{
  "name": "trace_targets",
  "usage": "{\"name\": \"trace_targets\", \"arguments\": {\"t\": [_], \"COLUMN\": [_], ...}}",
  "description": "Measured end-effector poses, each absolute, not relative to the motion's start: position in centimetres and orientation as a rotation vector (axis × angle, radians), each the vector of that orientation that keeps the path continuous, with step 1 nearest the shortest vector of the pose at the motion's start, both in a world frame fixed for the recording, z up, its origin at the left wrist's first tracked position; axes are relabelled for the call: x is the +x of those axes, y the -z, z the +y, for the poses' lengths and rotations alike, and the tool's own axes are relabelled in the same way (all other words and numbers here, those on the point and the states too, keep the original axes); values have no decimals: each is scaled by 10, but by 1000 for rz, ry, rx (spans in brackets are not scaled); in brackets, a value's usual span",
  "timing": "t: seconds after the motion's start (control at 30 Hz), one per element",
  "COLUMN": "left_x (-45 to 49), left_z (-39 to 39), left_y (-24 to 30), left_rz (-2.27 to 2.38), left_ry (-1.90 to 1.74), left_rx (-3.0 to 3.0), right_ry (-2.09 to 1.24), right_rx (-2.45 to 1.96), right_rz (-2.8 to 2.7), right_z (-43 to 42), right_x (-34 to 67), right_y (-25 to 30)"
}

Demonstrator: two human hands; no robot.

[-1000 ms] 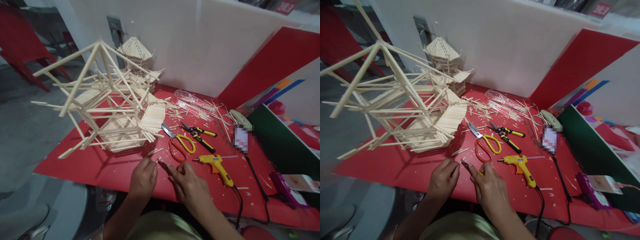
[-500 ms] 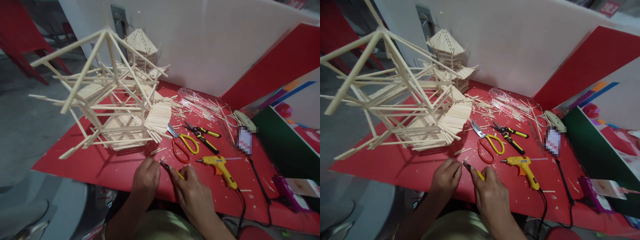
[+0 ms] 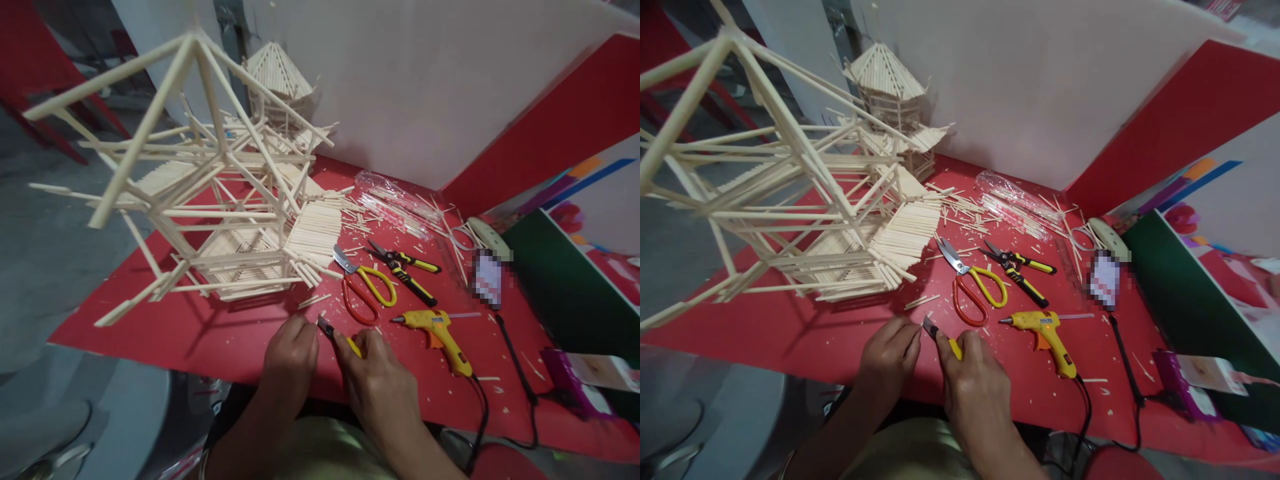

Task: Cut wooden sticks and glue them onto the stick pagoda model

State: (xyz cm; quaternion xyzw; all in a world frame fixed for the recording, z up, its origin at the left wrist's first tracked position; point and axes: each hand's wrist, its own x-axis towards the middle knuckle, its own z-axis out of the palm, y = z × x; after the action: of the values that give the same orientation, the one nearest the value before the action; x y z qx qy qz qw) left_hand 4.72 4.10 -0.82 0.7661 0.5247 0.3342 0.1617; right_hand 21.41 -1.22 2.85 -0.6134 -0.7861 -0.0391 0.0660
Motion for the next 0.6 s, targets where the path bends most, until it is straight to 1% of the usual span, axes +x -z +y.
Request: {"name": "trace_targets", "arguments": {"t": [0.4,0.5,0.6], "left_x": [43,43,44], "left_z": [42,42,42], "left_y": [16,14,10], "left_rz": [1465,1480,1562], "left_ry": [-964,-960,-886], "left_rx": [2266,2268,2302], "right_ry": [52,-107,-343], "right_rx": [-1845,-1747,-1663], "right_rz": [-2290,-2189,-1934], "right_z": [-3,-7,-9], "right_x": [211,219,227], "right_y": [-28,-28,-32]}}
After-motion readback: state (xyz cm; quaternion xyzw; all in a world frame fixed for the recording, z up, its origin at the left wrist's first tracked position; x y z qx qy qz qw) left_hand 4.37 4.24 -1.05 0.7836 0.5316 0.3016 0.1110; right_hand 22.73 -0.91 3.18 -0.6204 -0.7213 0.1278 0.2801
